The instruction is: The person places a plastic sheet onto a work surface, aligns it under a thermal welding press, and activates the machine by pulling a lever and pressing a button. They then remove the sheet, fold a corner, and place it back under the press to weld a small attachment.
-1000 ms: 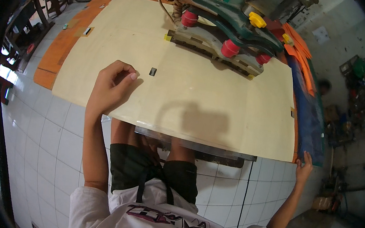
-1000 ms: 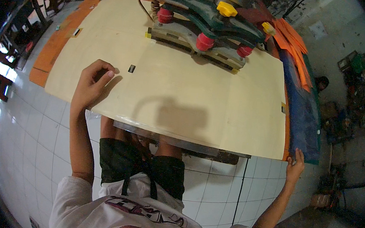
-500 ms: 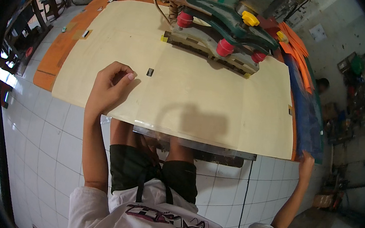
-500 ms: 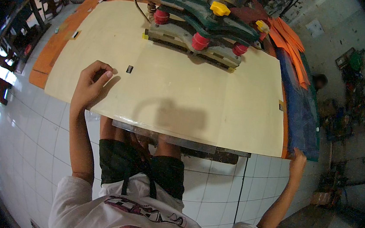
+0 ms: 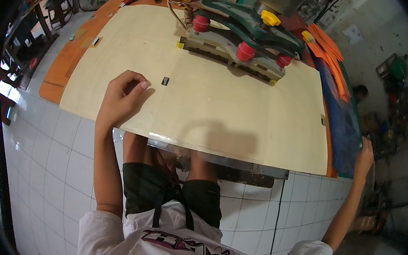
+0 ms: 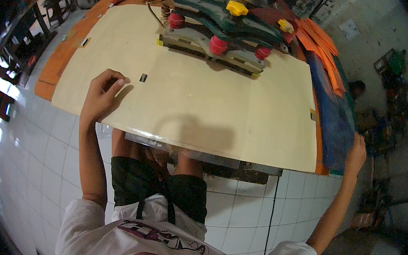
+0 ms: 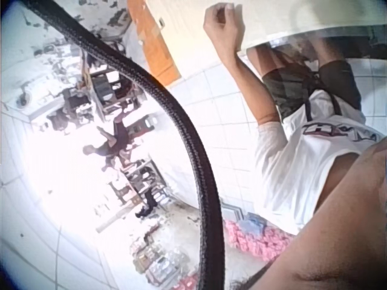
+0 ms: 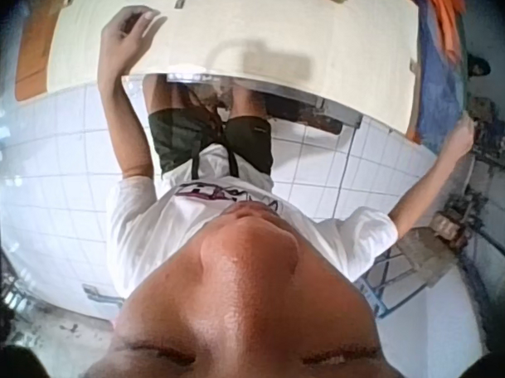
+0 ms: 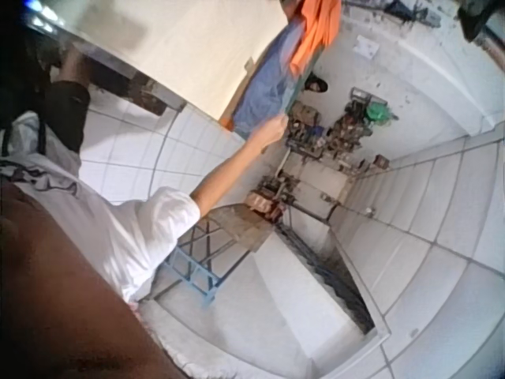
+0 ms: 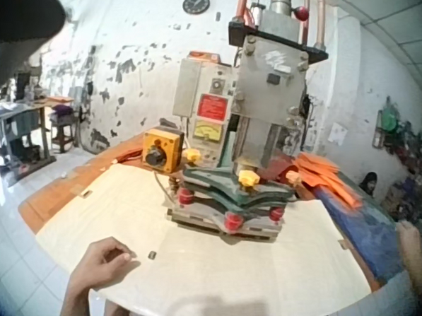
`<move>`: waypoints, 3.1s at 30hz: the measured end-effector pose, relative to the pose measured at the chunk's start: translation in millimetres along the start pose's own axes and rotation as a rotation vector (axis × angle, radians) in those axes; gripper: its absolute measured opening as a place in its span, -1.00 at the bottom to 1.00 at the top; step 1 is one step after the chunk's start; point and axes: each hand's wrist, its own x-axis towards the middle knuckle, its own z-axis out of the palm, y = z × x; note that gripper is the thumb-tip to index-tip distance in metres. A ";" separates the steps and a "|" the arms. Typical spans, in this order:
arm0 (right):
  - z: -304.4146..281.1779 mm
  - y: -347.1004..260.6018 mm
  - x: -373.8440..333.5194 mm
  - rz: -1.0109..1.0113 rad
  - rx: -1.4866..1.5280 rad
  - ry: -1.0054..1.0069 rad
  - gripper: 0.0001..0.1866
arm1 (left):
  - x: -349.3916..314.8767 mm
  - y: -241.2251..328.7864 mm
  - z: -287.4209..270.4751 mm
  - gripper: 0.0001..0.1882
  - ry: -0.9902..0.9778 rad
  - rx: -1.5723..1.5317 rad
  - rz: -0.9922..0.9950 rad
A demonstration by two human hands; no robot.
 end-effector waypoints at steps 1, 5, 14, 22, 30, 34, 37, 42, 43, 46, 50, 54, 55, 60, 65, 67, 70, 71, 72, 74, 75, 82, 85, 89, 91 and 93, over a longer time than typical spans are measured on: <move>-0.5 -6.8 7.2 -0.043 0.023 0.066 -0.56 | -0.2 1.8 0.8 -0.83 0.005 0.013 -0.015; -32.7 -85.4 37.6 -0.233 0.175 0.193 -0.55 | 0.1 1.2 0.4 -0.83 0.009 0.052 -0.063; 1.6 -178.5 37.3 -0.599 0.311 0.080 -0.49 | -20.2 41.5 37.2 -0.93 0.234 0.030 0.418; -6.8 -179.6 18.9 -0.602 0.354 0.103 -0.56 | 13.6 152.9 225.9 -0.54 -0.528 -0.161 0.593; -0.8 -159.0 -0.7 -0.562 0.393 0.093 -0.59 | 80.3 152.5 429.0 -0.37 -0.661 -0.335 -0.057; -16.1 -167.1 -0.2 -0.663 0.506 0.099 -0.57 | 100.9 124.9 471.5 -0.48 -0.761 -0.563 -0.328; -5.8 -142.7 -3.2 -0.549 0.607 0.158 -0.56 | 85.4 132.8 483.1 -0.59 -0.751 -0.740 -0.351; -6.7 -143.2 18.1 -0.046 0.672 0.299 -0.45 | 73.5 128.5 476.8 -0.70 -0.738 -0.926 -0.262; -11.6 -144.4 23.2 0.093 0.792 0.004 -0.41 | 72.7 127.3 475.1 -0.71 -0.762 -0.944 -0.205; 7.4 -135.7 30.0 0.213 1.061 -0.294 -0.32 | 78.4 120.5 478.4 -0.73 -0.751 -0.939 -0.111; -9.7 -138.4 21.5 0.340 1.254 -0.315 -0.29 | 68.6 123.0 477.9 -0.74 -0.789 -0.781 0.015; 10.0 -132.9 14.4 0.231 1.077 -0.247 -0.40 | 62.3 133.4 474.3 -0.73 -0.835 -0.628 0.109; 12.7 -131.7 13.4 0.225 1.117 -0.265 -0.43 | 61.3 134.4 472.8 -0.73 -0.826 -0.632 0.110; 4.9 -104.2 7.5 0.528 1.255 -0.199 -0.50 | 70.3 119.1 465.5 -0.74 -0.723 -0.824 0.003; 49.2 22.5 -40.5 0.933 1.207 -0.108 -0.46 | 73.4 129.1 468.7 -0.73 -0.657 -1.027 -0.198; 75.0 49.0 -52.9 0.976 1.190 -0.127 -0.45 | 79.1 122.7 470.8 -0.72 -0.612 -1.106 -0.258; 83.1 69.2 -58.2 1.022 0.972 -0.226 -0.43 | 79.3 125.2 475.7 -0.71 -0.573 -1.185 -0.326; 80.5 63.6 -53.4 1.008 0.785 -0.317 -0.42 | 80.5 123.0 476.6 -0.70 -0.563 -1.177 -0.334; 77.7 57.7 -49.0 1.007 0.787 -0.315 -0.42 | 81.3 121.9 477.9 -0.70 -0.561 -1.177 -0.331; 69.7 32.1 -35.5 0.542 -0.102 -0.122 -0.34 | 83.2 116.5 479.1 -0.71 -0.568 -1.166 -0.295; 55.2 9.2 -21.6 0.438 0.026 -0.063 -0.29 | 83.8 113.3 478.1 -0.71 -0.560 -1.158 -0.299; 80.7 -74.6 33.6 -0.025 0.485 -0.237 -0.04 | 82.2 119.6 478.7 -0.75 -0.543 -1.203 -0.278; 129.4 -70.9 35.1 -0.037 0.579 -0.387 0.06 | 80.9 121.8 474.9 -0.76 -0.516 -1.225 -0.279; 148.4 -64.0 20.6 0.148 0.563 -0.490 0.07 | 79.3 127.1 466.5 -0.76 -0.491 -1.318 -0.366; 148.2 -67.4 23.6 0.174 0.537 -0.526 0.04 | 83.1 125.9 459.4 -0.76 -0.460 -1.371 -0.404; 143.9 -65.5 26.4 0.170 0.488 -0.608 -0.02 | 91.6 123.4 451.7 -0.87 -0.334 -1.518 -0.479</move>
